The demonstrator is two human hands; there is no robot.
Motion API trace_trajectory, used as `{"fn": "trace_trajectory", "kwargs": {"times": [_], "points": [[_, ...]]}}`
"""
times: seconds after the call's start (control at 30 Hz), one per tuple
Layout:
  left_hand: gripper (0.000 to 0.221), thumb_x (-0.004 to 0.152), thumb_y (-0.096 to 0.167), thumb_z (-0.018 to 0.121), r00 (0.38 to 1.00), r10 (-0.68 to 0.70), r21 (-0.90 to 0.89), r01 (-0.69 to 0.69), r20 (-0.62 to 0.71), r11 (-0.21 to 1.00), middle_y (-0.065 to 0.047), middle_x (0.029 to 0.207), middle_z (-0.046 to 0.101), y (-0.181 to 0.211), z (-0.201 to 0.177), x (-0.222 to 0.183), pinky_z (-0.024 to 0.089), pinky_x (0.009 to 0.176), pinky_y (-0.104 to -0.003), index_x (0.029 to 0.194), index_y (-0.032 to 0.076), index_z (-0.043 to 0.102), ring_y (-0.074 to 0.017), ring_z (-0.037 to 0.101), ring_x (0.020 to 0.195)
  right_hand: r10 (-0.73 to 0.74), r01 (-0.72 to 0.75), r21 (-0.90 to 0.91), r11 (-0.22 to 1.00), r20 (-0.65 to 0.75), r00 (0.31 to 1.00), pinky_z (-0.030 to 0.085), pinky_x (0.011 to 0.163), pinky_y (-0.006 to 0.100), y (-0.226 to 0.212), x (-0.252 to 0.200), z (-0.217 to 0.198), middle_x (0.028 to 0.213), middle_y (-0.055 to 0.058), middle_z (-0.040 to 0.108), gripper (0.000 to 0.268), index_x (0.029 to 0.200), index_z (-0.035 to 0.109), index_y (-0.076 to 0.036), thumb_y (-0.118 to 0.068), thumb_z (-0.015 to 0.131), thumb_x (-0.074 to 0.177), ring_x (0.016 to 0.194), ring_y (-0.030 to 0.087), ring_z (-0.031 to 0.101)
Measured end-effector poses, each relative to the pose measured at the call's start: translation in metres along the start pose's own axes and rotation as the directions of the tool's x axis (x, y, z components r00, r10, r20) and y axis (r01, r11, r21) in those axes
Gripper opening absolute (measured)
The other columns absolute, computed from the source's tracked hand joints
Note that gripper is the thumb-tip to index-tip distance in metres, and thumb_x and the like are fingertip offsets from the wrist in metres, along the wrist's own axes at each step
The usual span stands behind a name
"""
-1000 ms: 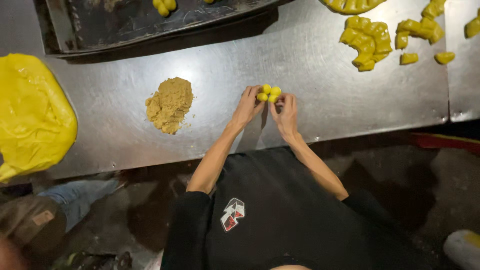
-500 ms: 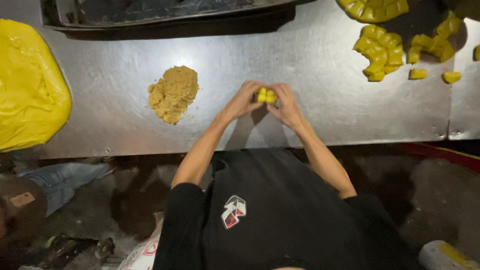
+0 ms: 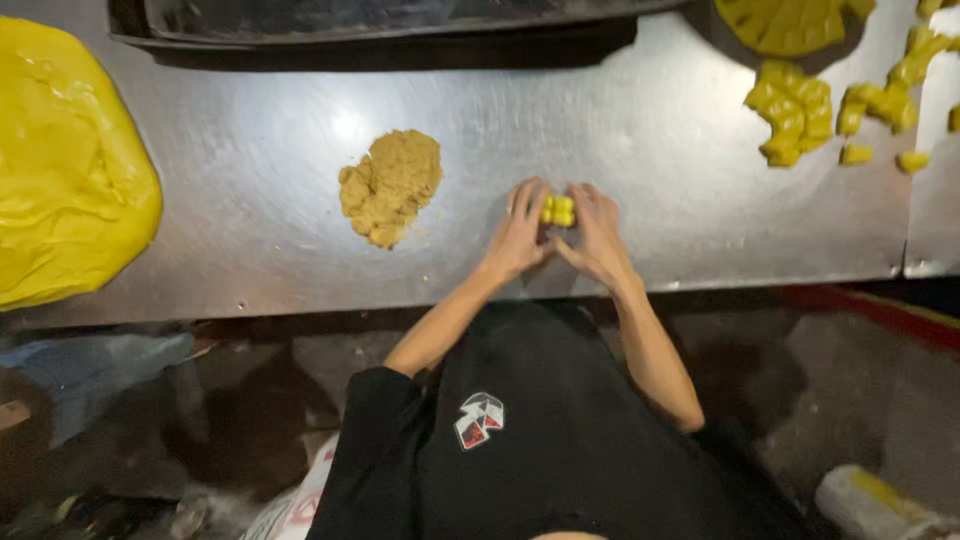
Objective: The person fills pieces of dough with filling by hand, rolls them into balls, and places the shaped pastries onto a baking tray.
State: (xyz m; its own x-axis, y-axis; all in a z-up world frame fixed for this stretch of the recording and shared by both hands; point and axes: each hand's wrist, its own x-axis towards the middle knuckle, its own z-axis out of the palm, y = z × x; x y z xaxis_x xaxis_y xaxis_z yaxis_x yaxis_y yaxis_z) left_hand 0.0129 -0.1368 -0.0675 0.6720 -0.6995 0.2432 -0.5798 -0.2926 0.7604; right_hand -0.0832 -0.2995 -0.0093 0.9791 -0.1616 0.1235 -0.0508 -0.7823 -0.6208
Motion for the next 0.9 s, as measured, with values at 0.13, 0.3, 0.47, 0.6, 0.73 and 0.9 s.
{"fn": "trace_trajectory", "kwargs": {"times": [0.13, 0.3, 0.47, 0.6, 0.73, 0.9], "points": [[0.073, 0.075, 0.018, 0.078, 0.981, 0.164, -0.045, -0.169, -0.100, 0.985, -0.023, 0.136, 0.051, 0.029, 0.014, 0.015, 0.042, 0.109, -0.051, 0.139, -0.001, 0.049, -0.0444, 0.046, 0.131, 0.280, -0.238, 0.188, 0.953, -0.247, 0.927, 0.058, 0.089, 0.040, -0.037, -0.017, -0.012, 0.135, 0.021, 0.058, 0.049, 0.140, 0.056, -0.001, -0.006, 0.066, 0.093, 0.122, 0.033, 0.057], [0.026, 0.086, 0.009, 0.071, 0.924, 0.362, -0.100, -0.351, 0.124, 0.931, -0.008, 0.121, 0.068, -0.015, 0.023, 0.043, 0.052, 0.106, -0.041, 0.112, 0.011, 0.068, -0.0301, 0.061, 0.122, 0.370, -0.292, 0.264, 0.919, -0.327, 0.869, 0.058, 0.083, 0.037, -0.058, -0.013, 0.009, 0.118, 0.016, 0.066, 0.027, 0.126, 0.068, -0.003, -0.009, 0.065, 0.100, 0.100, 0.026, 0.068], [0.018, 0.090, -0.001, 0.067, 0.828, 0.339, 0.002, -0.378, -0.448, 0.926, -0.016, 0.111, 0.065, -0.127, -0.124, 0.145, 0.050, 0.103, -0.045, 0.107, 0.001, 0.065, -0.0359, 0.062, 0.112, 0.439, -0.390, 0.206, 0.897, -0.317, 0.841, 0.055, 0.080, 0.035, -0.075, -0.031, 0.018, 0.115, 0.016, 0.069, 0.024, 0.122, 0.071, -0.001, -0.009, 0.064, 0.100, 0.094, 0.027, 0.069], [0.018, 0.075, 0.004, 0.078, 0.897, 0.188, 0.201, -0.115, -0.401, 0.973, -0.012, 0.097, 0.068, -0.232, -0.282, 0.218, 0.049, 0.095, -0.045, 0.089, 0.010, 0.070, -0.0340, 0.066, 0.095, 0.563, -0.503, 0.264, 0.823, -0.257, 0.786, 0.057, 0.083, 0.035, -0.079, -0.034, 0.033, 0.114, 0.016, 0.071, 0.026, 0.124, 0.070, -0.002, -0.010, 0.062, 0.100, 0.097, 0.025, 0.071], [0.024, 0.080, 0.015, 0.075, 0.963, -0.055, 0.217, 0.115, -0.263, 0.969, -0.020, 0.122, 0.064, -0.296, -0.300, 0.249, 0.047, 0.107, -0.047, 0.103, 0.009, 0.068, -0.0403, 0.060, 0.118, 0.467, -0.458, 0.093, 0.884, -0.137, 0.873, 0.057, 0.084, 0.038, -0.082, -0.010, 0.036, 0.116, 0.016, 0.070, 0.028, 0.123, 0.069, -0.001, -0.008, 0.064, 0.097, 0.096, 0.027, 0.070], [0.092, 0.096, 0.069, 0.048, 0.918, -0.396, 0.462, 0.355, -0.008, 0.813, -0.022, 0.168, -0.002, -0.276, -0.307, 0.249, -0.015, 0.114, -0.069, 0.163, 0.014, 0.019, -0.0487, -0.014, 0.150, 0.506, -0.473, 0.199, 0.859, -0.175, 0.845, 0.057, 0.080, 0.039, -0.098, -0.001, 0.027, 0.112, 0.017, 0.070, 0.027, 0.120, 0.069, -0.003, -0.010, 0.064, 0.094, 0.092, 0.029, 0.071]]}}
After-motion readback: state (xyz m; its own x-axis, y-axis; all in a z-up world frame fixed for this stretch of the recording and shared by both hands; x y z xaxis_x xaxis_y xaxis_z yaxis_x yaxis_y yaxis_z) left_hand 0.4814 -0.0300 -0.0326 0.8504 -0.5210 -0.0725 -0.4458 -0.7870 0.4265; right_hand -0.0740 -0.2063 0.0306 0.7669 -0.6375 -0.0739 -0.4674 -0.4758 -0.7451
